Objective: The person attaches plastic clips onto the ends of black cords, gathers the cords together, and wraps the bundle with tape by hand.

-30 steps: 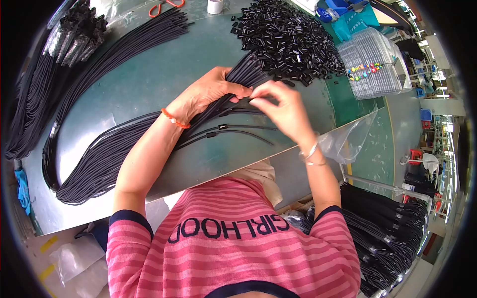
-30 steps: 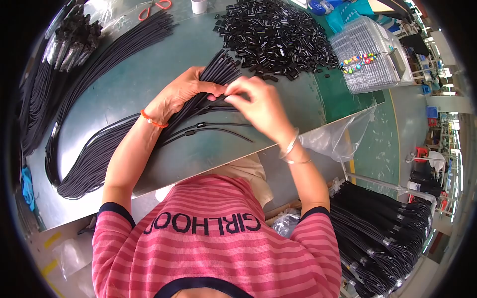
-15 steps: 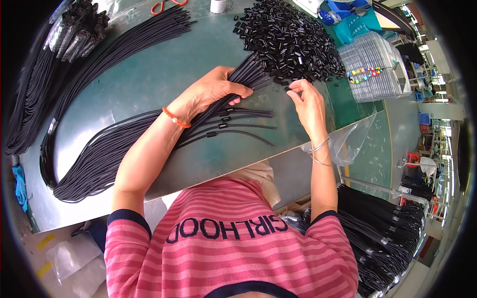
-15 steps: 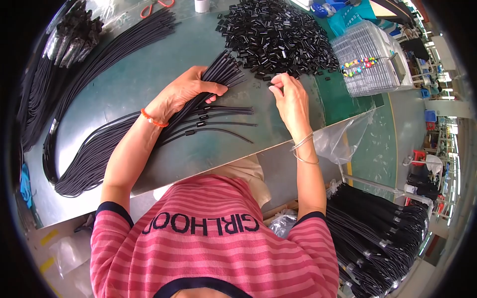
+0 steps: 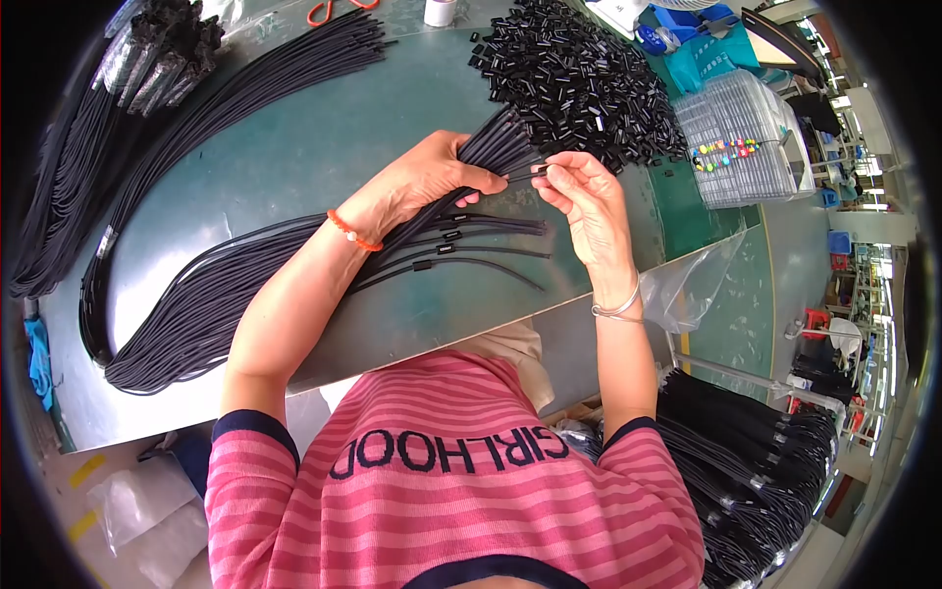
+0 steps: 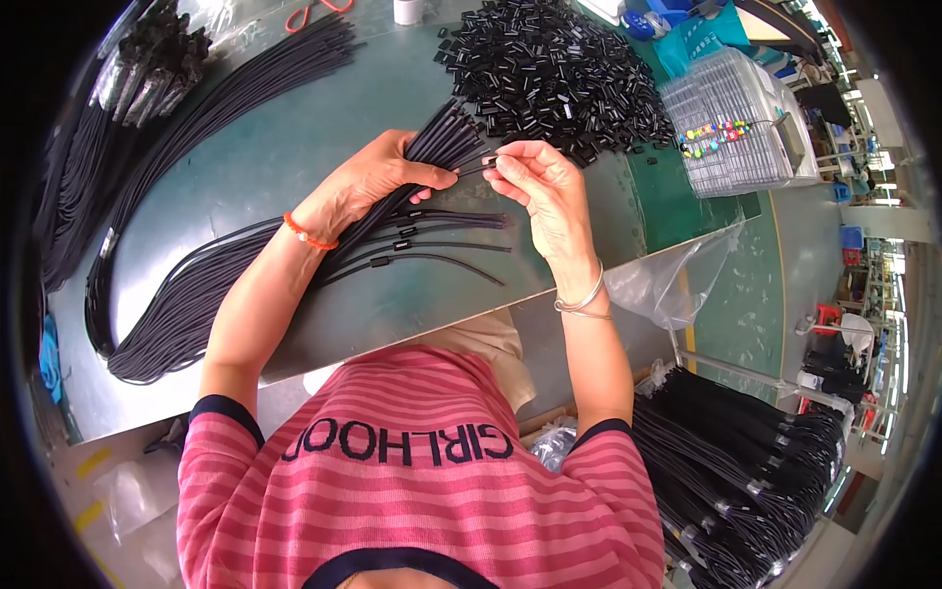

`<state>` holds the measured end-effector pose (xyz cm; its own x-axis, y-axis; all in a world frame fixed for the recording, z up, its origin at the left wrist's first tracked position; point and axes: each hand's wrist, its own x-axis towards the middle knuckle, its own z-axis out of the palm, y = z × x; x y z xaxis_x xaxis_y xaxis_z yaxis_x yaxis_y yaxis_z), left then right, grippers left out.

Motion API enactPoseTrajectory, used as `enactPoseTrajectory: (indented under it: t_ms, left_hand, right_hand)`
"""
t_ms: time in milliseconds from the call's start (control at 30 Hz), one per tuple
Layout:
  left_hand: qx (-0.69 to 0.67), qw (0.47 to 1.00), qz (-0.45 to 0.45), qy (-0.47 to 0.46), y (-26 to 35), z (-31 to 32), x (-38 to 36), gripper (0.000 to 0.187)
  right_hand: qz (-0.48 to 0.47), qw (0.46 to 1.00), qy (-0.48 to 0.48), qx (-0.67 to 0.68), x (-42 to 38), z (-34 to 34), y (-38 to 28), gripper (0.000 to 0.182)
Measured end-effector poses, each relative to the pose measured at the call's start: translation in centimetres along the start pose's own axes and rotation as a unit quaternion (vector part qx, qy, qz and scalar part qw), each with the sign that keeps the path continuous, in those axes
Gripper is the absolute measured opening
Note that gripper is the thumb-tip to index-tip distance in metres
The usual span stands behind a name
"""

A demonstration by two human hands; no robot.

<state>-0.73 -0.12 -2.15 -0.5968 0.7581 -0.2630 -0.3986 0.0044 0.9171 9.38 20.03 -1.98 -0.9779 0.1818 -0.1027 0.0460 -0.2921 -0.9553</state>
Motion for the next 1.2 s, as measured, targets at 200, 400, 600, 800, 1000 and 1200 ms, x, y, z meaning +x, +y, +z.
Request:
enactPoseTrajectory:
  t_ms: [200, 400, 600, 800, 1000, 1200]
  left_hand:
    - [0.029, 0.999, 0.001, 0.019, 0.0, 0.1, 0.1, 0.015]
    - [0.025, 1.000, 0.006, 0.018, 0.0, 0.1, 0.0, 0.013]
    - [0.024, 1.000, 0.013, -0.015, 0.1, 0.1, -0.2, 0.011]
    - [0.031, 0.999, -0.011, 0.004, 0.4, 0.3, -0.2, 0.013]
    - [0.009, 1.000, -0.003, -0.014, 0.2, 0.1, -0.2, 0.013]
    - [0.023, 1.000, 0.002, -0.015, 0.2, 0.1, -0.2, 0.014]
  right_hand:
    - [0.010, 0.999, 0.030, 0.011, 0.2, -0.6, -0.1, 0.012]
    - [-0.089, 0.974, -0.021, -0.208, -0.4, 0.4, -0.1, 0.007]
    - [-0.314, 0.759, -0.062, -0.567, -3.0, 4.6, 0.2, 0.008]
    - [-0.299, 0.689, 0.114, -0.650, -0.3, -0.7, -0.6, 0.008]
    - [-0.202, 0.753, 0.051, -0.624, -0.2, -1.8, -0.2, 0.012]
    - [0.004, 0.998, 0.036, -0.048, -0.2, -1.3, 0.3, 0.018]
